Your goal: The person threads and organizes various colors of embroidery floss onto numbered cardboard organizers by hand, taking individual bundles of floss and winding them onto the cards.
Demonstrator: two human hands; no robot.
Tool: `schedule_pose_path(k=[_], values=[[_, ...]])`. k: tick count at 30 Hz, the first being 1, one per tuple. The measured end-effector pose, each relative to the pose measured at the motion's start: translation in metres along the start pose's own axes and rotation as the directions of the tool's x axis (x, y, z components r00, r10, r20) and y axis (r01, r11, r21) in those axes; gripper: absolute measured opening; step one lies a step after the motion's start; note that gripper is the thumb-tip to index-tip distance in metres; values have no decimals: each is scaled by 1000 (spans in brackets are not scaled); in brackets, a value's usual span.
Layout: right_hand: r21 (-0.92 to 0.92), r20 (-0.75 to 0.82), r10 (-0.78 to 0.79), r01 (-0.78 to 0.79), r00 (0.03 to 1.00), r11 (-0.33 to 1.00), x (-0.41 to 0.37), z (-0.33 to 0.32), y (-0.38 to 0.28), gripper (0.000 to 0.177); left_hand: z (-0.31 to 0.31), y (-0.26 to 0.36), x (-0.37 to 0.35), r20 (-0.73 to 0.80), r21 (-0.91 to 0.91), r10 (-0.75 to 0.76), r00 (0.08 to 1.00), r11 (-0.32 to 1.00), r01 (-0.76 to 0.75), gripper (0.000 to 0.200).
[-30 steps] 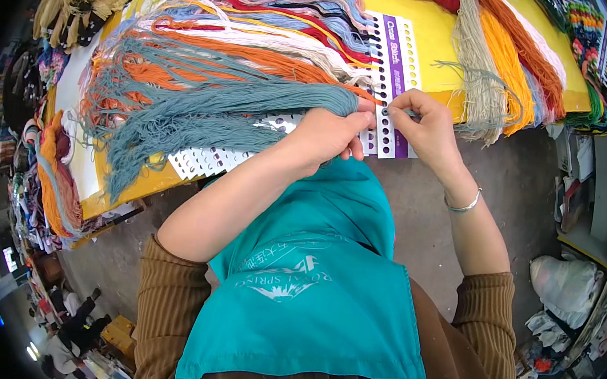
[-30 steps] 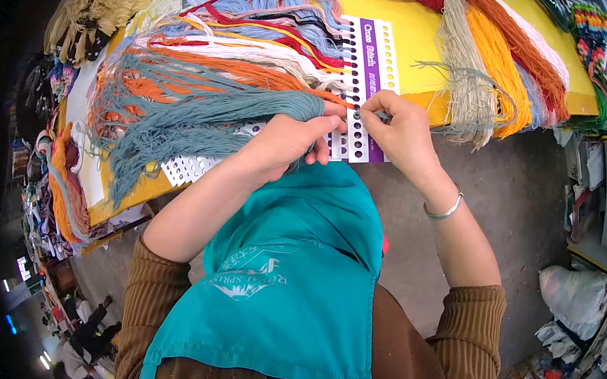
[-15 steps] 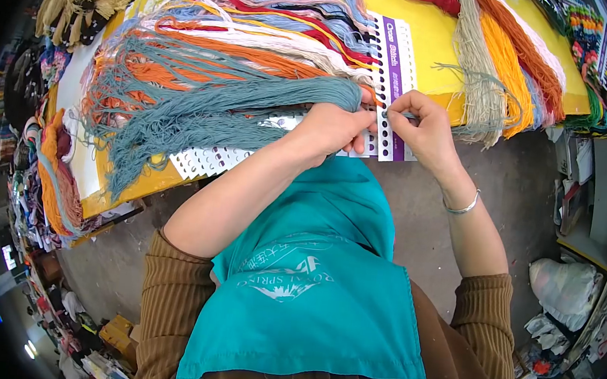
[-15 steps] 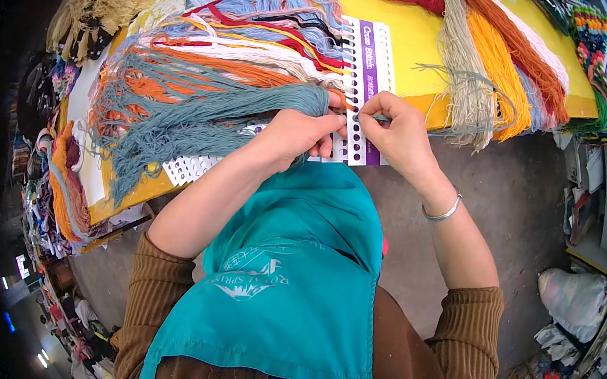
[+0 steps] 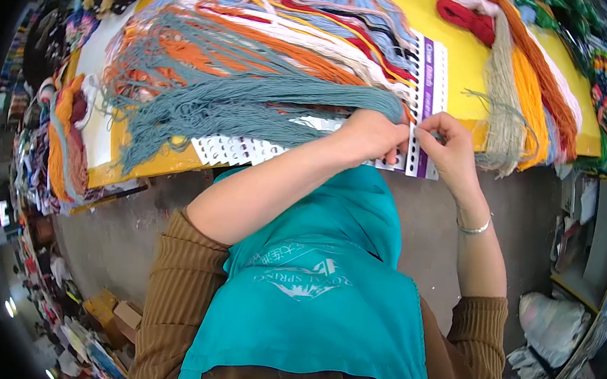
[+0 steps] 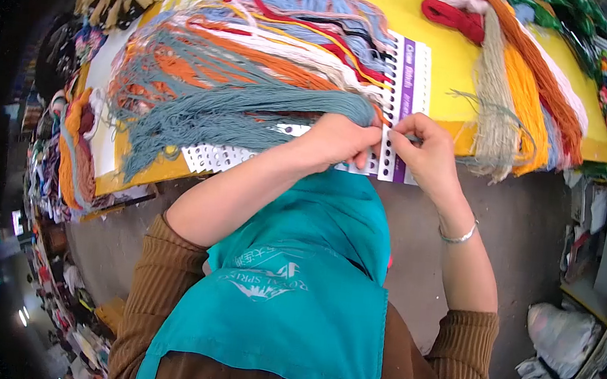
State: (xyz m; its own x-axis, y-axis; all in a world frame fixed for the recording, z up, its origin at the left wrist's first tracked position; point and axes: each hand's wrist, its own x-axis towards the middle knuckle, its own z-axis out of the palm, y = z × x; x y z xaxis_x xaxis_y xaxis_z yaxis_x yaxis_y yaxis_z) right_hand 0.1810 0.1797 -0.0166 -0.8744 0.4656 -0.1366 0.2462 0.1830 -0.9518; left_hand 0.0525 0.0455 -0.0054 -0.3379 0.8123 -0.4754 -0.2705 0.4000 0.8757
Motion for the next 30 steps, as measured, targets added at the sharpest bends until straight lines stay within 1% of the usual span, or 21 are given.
schedule_pose_path(k=[3, 4, 5, 7, 8, 11, 14, 17, 18, 21, 25, 28, 30], values=[[6, 12, 35, -35, 999, 999, 3, 3, 1, 8, -5, 5, -8, -66, 146, 39, 997, 989, -29, 10], [11, 17, 43, -43, 999, 999, 4, 4, 1, 9, -8, 10, -11, -97, 218, 9, 995, 976, 13, 11], [16, 21, 53, -53, 998, 998, 4, 5, 1, 10, -10, 12, -13, -126, 251, 33, 991, 968, -1, 10], [-115, 18, 15, -13, 1000, 993, 4, 6, -1, 13, -16, 13, -15, -179, 318, 85, 980, 948, -24, 10], [-180, 17, -4, 7, 1000, 984, 4, 7, -2, 15, -19, 12, -15, -171, 325, 83, 982, 945, -23, 11], [-315, 35, -6, 17, 999, 949, 4, 9, -13, 18, -16, 2, -13, -98, 83, 116, 988, 991, -108, 10], [-350, 48, -34, 49, 998, 935, 5, 8, -12, 20, -13, 2, -11, -111, -90, 44, 993, 994, -54, 10], [-337, 47, -93, 103, 995, 936, 7, 7, 0, 21, -18, 5, -9, -115, -186, 38, 993, 981, -60, 9], [-316, 56, -51, 66, 997, 946, 6, 5, 0, 23, -19, 6, -12, -124, -225, 26, 992, 973, -53, 10], [-301, 55, 48, -29, 997, 953, 7, 4, -5, 24, -21, 8, -14, -82, -236, -18, 996, 972, -1, 8], [-390, 38, 3, 12, 999, 921, 3, 8, -15, 28, -16, 5, -12, -14, -269, -37, 999, 963, 31, 11], [-468, 13, -106, 99, 994, 878, 3, 11, -7, 29, -14, 7, -17, 125, -173, -38, 991, 983, 59, 13], [-297, -6, -20, 17, 1000, 955, 6, 12, -3, 28, -14, 12, -20, 127, -192, -61, 990, 978, 85, 14]])
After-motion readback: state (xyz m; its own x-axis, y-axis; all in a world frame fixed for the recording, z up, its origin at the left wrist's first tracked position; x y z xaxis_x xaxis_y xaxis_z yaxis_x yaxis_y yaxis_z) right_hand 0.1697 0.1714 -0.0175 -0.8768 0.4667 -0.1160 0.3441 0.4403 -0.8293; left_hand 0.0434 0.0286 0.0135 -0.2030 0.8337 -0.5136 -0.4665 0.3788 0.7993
